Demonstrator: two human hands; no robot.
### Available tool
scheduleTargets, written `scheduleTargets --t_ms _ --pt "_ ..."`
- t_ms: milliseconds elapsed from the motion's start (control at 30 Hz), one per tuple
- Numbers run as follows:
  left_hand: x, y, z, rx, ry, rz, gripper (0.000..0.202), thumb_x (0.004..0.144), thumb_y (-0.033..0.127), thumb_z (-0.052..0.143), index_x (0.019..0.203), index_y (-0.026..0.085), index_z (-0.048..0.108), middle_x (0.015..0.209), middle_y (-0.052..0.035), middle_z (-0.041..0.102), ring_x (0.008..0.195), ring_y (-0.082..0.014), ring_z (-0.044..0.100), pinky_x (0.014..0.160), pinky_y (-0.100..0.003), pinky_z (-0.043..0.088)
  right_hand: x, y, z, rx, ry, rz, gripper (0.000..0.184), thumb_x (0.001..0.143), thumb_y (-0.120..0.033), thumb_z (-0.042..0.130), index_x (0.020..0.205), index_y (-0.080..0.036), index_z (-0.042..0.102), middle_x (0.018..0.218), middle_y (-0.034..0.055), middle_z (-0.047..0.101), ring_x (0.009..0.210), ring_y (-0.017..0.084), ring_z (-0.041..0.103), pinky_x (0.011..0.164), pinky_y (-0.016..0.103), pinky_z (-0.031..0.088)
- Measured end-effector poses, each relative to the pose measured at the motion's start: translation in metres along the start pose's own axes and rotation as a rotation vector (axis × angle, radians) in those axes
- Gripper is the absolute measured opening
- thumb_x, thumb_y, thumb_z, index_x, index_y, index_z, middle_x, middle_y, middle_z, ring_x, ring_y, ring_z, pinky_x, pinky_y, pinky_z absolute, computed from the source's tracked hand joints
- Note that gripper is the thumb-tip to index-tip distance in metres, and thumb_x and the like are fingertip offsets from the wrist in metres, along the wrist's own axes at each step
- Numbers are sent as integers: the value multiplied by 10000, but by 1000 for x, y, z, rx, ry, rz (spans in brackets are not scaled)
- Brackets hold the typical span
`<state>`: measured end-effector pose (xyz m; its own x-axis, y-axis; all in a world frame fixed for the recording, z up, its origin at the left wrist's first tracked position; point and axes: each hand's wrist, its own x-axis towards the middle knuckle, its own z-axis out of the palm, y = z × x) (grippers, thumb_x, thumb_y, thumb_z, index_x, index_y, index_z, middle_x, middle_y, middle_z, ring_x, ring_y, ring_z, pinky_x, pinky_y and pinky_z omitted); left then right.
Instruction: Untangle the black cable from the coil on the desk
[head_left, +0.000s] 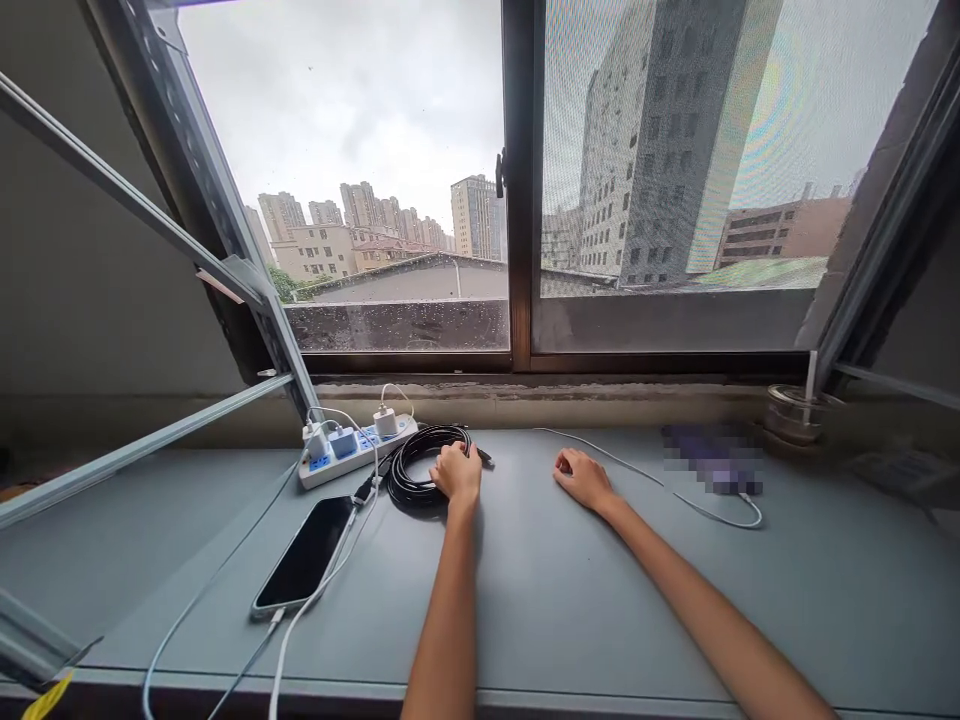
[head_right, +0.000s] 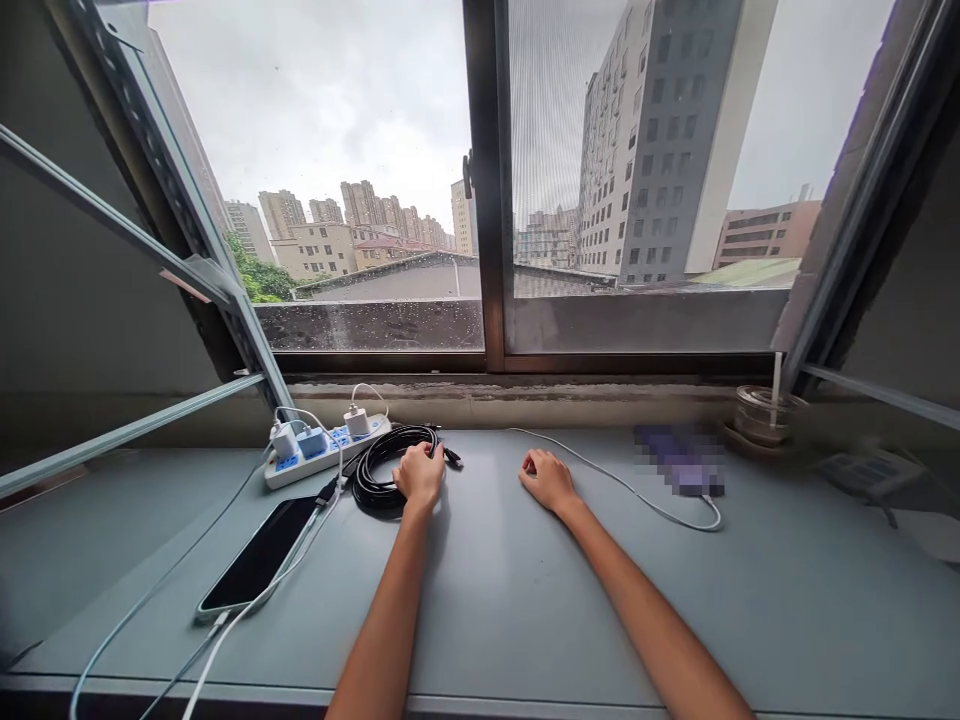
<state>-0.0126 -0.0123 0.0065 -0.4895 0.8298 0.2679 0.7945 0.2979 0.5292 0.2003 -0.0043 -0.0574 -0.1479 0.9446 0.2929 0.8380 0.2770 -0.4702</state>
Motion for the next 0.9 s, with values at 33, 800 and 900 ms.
scheduleTargets --t_ms 33,800,900 --pt "0 1 0 -14 24 1 270 904 332 494 1000 126 639 1047 -104 629 1018 -232 561 926 -417 361 0 0 0 1 0 1 229 896 -355 539 891 -131 586 885 39 590 853 156 554 799 344 447" --pt "-19 25 -24 -332 554 142 348 954 320 283 1033 114 552 846 -121 671 721 -197 636 636 -266 404 0 -3 -3 5 -9 5 217 899 -342 543 895 -130 591 898 42 597 868 156 562 807 349 459" --pt "-26 29 -23 -340 522 220 314 924 280 319 995 117 578 854 -128 676 756 -198 644 686 -267 426 -1 -4 -5 7 -14 11 223 898 -349 540 893 -132 591 896 42 595 860 155 559 802 345 456"
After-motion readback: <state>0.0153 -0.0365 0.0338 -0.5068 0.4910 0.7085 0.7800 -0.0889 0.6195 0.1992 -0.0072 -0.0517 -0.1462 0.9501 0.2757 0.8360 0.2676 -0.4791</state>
